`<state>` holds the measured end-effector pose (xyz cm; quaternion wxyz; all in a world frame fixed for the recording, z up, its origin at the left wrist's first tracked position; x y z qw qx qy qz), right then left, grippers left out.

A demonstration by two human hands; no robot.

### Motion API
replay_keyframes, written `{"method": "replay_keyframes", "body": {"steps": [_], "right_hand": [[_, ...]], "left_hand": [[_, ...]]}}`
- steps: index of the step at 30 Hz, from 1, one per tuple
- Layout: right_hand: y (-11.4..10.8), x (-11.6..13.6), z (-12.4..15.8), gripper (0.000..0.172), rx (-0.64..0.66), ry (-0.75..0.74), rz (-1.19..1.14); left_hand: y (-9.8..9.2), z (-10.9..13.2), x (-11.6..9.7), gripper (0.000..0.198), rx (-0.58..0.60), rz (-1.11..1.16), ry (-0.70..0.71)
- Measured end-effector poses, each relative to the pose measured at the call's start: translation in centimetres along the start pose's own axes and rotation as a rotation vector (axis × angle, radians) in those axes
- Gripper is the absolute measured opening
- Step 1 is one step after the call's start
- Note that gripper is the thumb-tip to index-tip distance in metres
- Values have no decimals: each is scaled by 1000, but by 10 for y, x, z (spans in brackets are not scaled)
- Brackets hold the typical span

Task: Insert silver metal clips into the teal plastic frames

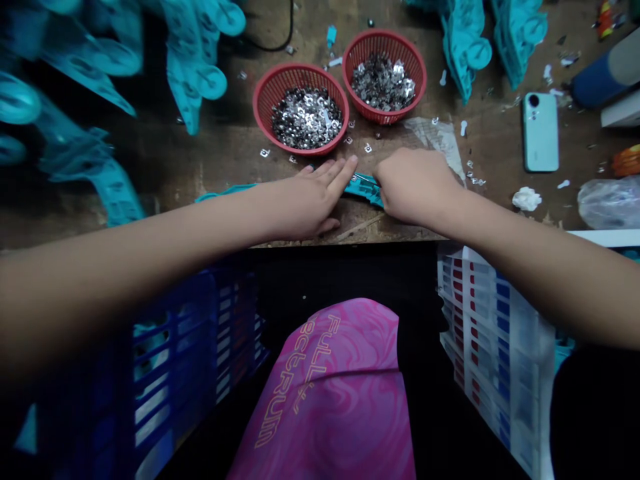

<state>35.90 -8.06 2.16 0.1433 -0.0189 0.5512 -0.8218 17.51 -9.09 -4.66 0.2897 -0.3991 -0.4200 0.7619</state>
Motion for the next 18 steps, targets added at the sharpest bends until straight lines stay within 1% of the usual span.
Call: {"method": "replay_keyframes", "body": {"steps": [3, 6, 8, 11, 14, 18], "right_hand": [[0, 3, -1, 42, 8, -5, 12], [4, 4, -1, 40, 27, -16, 23], [6, 5, -1, 40, 21, -36, 26], [9, 6, 0, 42, -21, -84, 11], [9, 8, 2, 44, -28, -105, 30], [2, 20, 4, 50, 5, -99, 88]], "left_hand": [[-3, 1, -2, 125, 36, -10, -10], [-11, 0, -11, 118, 62, -40, -49], [-16, -1, -18, 111, 52, -64, -83], [-21, -3, -27, 104, 4, -90, -127], [-20, -4, -30, 103, -27, -97, -128], [-15, -5, -30, 102, -21, -111, -103]]}}
Point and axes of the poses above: each hand's wrist, its own z-axis away from the middle knuckle, its own y-axis out of the palm, x = y × z, the point moved 7 cm from there along -z, towards the middle knuckle, and after that the axes turned 9 degrees about y, right-handed, at the moved point
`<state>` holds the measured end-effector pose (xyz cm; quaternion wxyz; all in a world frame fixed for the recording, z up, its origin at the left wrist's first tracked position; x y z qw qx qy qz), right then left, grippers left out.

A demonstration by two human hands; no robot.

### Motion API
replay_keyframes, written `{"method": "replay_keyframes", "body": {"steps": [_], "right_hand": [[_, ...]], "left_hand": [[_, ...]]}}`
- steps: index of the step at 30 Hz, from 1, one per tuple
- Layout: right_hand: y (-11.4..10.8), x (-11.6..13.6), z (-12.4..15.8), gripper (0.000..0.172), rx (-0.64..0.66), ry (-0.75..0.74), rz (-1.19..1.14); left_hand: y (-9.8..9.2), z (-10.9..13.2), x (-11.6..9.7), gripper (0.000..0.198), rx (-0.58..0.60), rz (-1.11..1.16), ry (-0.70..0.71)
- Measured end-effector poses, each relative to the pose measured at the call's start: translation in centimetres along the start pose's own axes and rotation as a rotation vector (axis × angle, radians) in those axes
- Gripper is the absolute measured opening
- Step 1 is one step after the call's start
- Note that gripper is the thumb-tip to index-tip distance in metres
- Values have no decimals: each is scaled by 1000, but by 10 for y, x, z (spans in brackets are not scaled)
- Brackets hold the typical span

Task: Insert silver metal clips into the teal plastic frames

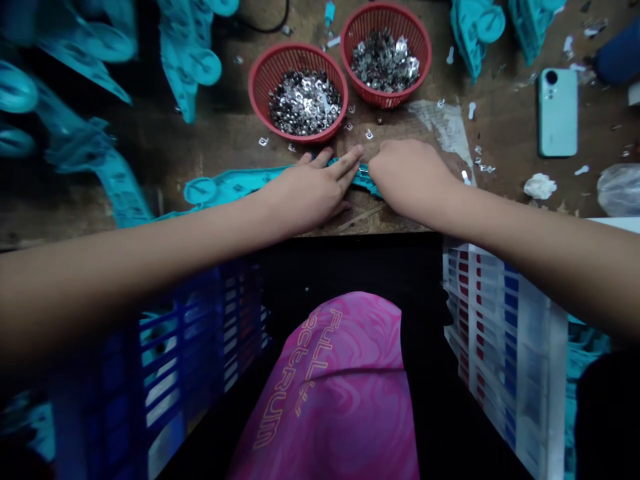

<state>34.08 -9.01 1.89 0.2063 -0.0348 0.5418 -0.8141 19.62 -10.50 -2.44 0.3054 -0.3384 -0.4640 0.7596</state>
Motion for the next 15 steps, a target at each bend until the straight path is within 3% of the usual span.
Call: {"method": "replay_keyframes", "body": {"steps": [4, 7, 11, 15], "right_hand": [[0, 12, 0, 58, 88, 16, 33], [3, 6, -5, 51, 54, 26, 7], [1, -31, -11, 37, -9, 63, -76], [-17, -68, -10, 29, -88, 162, -137]], "left_hand": [[-5, -1, 0, 99, 26, -37, -15], [-12, -3, 0, 92, 66, -54, -41], [-16, 0, 0, 96, 93, -36, -50], [-19, 6, -4, 95, 48, -37, -43]]}}
Point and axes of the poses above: each hand's wrist, its own z-axis away from the middle knuckle, its own y-axis out of the palm, x = y × z, the point moved 7 cm from there along -z, towards the middle knuckle, and after that the axes turned 9 degrees about y, right-handed, at the moved point
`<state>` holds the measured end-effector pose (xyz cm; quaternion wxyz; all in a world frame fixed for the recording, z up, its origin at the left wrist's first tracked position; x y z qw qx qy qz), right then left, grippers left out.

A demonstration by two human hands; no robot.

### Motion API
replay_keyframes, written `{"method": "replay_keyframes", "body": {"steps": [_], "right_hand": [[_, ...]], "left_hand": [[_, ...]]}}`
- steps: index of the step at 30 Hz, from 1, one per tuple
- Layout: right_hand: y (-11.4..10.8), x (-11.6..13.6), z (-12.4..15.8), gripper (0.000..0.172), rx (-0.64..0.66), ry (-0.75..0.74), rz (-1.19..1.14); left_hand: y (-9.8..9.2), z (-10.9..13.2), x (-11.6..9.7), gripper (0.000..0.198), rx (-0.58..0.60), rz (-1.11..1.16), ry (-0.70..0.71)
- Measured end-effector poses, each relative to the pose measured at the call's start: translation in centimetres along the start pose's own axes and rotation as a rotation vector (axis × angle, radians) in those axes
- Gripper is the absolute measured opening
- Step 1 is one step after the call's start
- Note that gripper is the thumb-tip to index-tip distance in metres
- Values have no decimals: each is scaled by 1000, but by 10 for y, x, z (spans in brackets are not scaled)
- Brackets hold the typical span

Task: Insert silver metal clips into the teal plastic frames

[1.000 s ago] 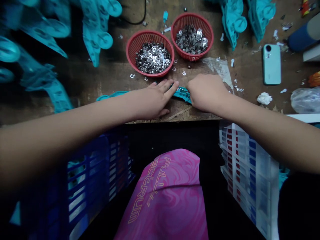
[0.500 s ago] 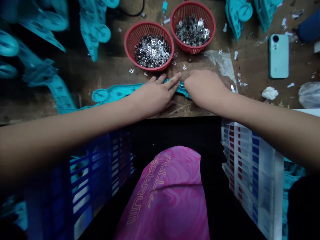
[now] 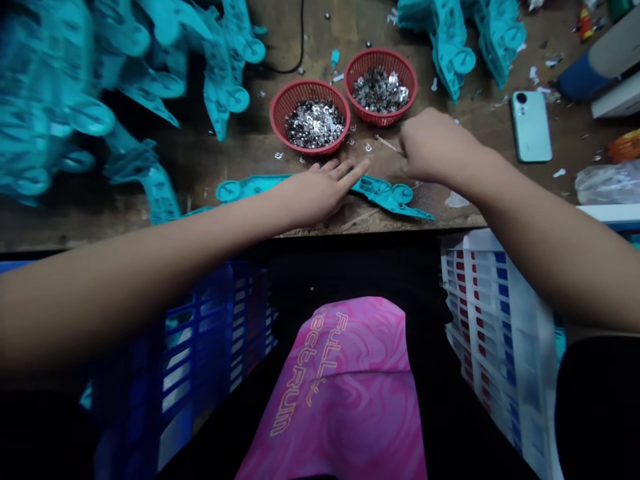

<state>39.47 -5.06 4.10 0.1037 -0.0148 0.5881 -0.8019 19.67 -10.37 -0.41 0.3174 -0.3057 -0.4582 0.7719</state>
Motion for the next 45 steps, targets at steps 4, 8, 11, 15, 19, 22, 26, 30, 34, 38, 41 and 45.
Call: {"method": "replay_keyframes", "body": {"steps": [4, 8, 11, 15, 19, 22, 26, 30, 34, 38, 41, 45], "right_hand": [[-18, 8, 5, 28, -38, -14, -179], [-18, 28, 15, 31, 58, -66, -387], [-17, 36, 19, 37, 70, -72, -398], [-17, 42, 17, 47, 42, -89, -317], [-9, 42, 14, 53, 30, -84, -231], [0, 46, 16, 48, 49, -131, -189], [1, 51, 20, 39, 98, -172, -172], [-12, 35, 10, 41, 21, -71, -190], [7, 9, -14, 36, 59, -10, -78], [11, 10, -23, 42, -5, -35, -110], [9, 41, -13, 47, 29, -163, -149], [15, 71, 0, 44, 105, -216, -116]], "left_hand": [[3, 1, 0, 85, 24, 12, 8], [12, -4, 6, 90, 22, 70, 17], [24, -7, 9, 104, 52, 132, 20], [37, -8, 13, 106, 63, 173, 0], [43, -8, 15, 109, 47, 175, 18], [43, -8, 16, 108, 14, 188, 41], [29, -4, 15, 95, 5, 226, 28], [-2, 2, 24, 83, -83, 248, -48], [-20, 1, 33, 73, -69, 145, -78], [-21, -5, 36, 66, -18, 104, -90], [-20, -7, 35, 59, -50, 89, -75], [-19, -9, 28, 52, -115, 91, -33]]}}
Point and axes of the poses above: each hand's wrist, its own z-axis away from the middle knuckle, its own y-axis out of the palm, x = y × z, the point moved 7 cm from there along -z, towards the middle knuckle, and after that the axes turned 9 degrees about y, right-handed, at the moved point
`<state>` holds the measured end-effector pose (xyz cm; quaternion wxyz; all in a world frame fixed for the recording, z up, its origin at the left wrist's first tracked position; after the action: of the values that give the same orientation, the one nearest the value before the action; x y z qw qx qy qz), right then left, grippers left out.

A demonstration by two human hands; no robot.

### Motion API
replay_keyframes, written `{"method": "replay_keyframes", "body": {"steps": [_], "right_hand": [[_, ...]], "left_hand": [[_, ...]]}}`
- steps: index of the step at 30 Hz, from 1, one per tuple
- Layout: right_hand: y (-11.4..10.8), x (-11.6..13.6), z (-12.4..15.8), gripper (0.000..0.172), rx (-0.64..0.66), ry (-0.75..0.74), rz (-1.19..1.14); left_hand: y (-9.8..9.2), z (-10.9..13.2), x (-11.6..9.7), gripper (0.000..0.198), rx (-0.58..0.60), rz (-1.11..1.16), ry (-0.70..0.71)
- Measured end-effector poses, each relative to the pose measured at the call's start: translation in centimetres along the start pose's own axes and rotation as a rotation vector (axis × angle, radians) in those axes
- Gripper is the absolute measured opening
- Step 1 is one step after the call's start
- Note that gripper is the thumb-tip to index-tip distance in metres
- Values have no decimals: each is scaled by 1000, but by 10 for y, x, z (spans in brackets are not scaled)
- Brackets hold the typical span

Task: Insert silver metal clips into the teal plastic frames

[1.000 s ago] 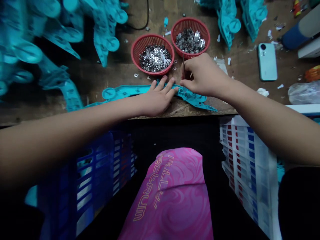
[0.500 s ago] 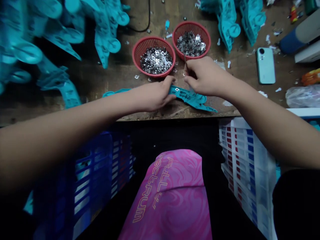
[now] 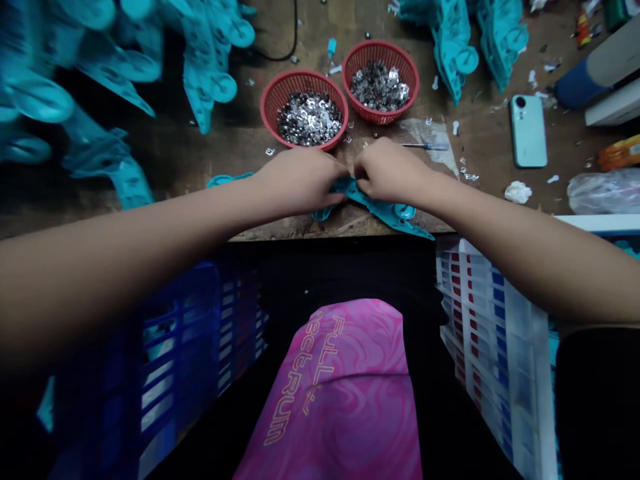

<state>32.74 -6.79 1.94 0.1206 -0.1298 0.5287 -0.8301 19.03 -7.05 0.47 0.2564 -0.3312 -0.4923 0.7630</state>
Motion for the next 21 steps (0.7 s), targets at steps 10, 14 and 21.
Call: {"method": "replay_keyframes", "body": {"steps": [10, 14, 21], "right_hand": [[12, 2, -2, 29, -3, 76, 33], [13, 7, 2, 36, 12, 107, 66], [-2, -5, 0, 40, -64, 78, 109]], "left_hand": [[-3, 1, -25, 45, 14, -41, 20], [-2, 1, -33, 44, 34, -92, 52], [-6, 3, -34, 41, 51, -167, 72]]}}
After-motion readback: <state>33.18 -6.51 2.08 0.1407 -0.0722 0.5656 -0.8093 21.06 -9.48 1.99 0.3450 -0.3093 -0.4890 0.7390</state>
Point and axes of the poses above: each hand's wrist, its own z-axis away from the middle knuckle, its own y-axis out of the palm, x = y × z, the point moved 7 cm from there along -z, towards the middle knuckle, and after that the axes turned 9 degrees about y, right-handed, at the moved point
